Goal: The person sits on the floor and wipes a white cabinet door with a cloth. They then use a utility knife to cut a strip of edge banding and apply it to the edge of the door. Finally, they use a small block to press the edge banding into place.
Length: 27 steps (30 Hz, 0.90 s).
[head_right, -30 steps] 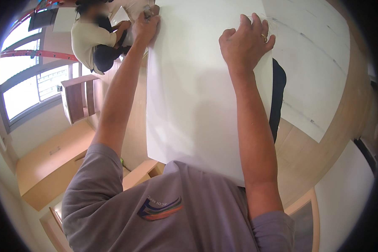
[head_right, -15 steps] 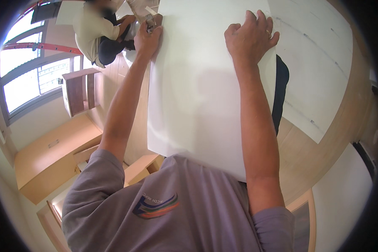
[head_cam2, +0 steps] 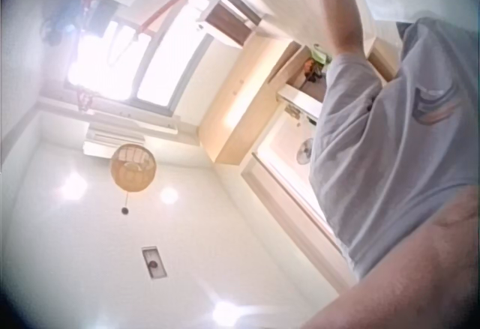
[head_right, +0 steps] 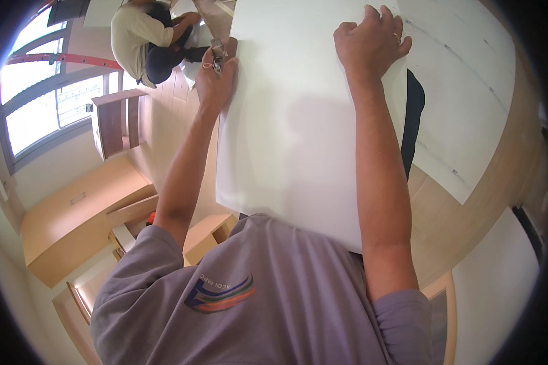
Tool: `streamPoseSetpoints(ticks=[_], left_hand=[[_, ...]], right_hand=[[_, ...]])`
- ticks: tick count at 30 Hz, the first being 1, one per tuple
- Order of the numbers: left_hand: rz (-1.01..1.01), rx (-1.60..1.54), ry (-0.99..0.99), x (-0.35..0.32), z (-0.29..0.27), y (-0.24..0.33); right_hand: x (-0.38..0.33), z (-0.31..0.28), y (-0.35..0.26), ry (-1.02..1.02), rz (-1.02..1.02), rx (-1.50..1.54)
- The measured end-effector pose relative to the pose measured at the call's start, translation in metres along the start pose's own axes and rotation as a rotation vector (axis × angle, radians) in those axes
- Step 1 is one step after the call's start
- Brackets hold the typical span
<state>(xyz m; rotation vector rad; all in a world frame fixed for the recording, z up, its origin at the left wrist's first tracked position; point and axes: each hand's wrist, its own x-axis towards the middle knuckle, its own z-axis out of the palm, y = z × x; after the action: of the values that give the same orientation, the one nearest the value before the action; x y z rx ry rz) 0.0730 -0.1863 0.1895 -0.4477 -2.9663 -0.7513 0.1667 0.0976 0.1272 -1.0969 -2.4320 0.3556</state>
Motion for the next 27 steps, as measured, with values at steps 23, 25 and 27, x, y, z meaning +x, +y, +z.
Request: streamPoseSetpoints(ticks=[23,25,27], left_hand=[[-0.303,-0.035,-0.121,-0.128,-0.065,0.012],[-0.300,-0.044,-0.118,-0.140,-0.072,0.013],[-0.336,-0.035,-0.135,-0.147,-0.079,0.016]], right_hand=[[-0.004,-0.016,0.002,-0.044,-0.018,0.067],[-0.005,-0.019,0.002,-0.046,-0.022,0.074],[-0.005,-0.019,0.003,-0.041,-0.026,0.076]])
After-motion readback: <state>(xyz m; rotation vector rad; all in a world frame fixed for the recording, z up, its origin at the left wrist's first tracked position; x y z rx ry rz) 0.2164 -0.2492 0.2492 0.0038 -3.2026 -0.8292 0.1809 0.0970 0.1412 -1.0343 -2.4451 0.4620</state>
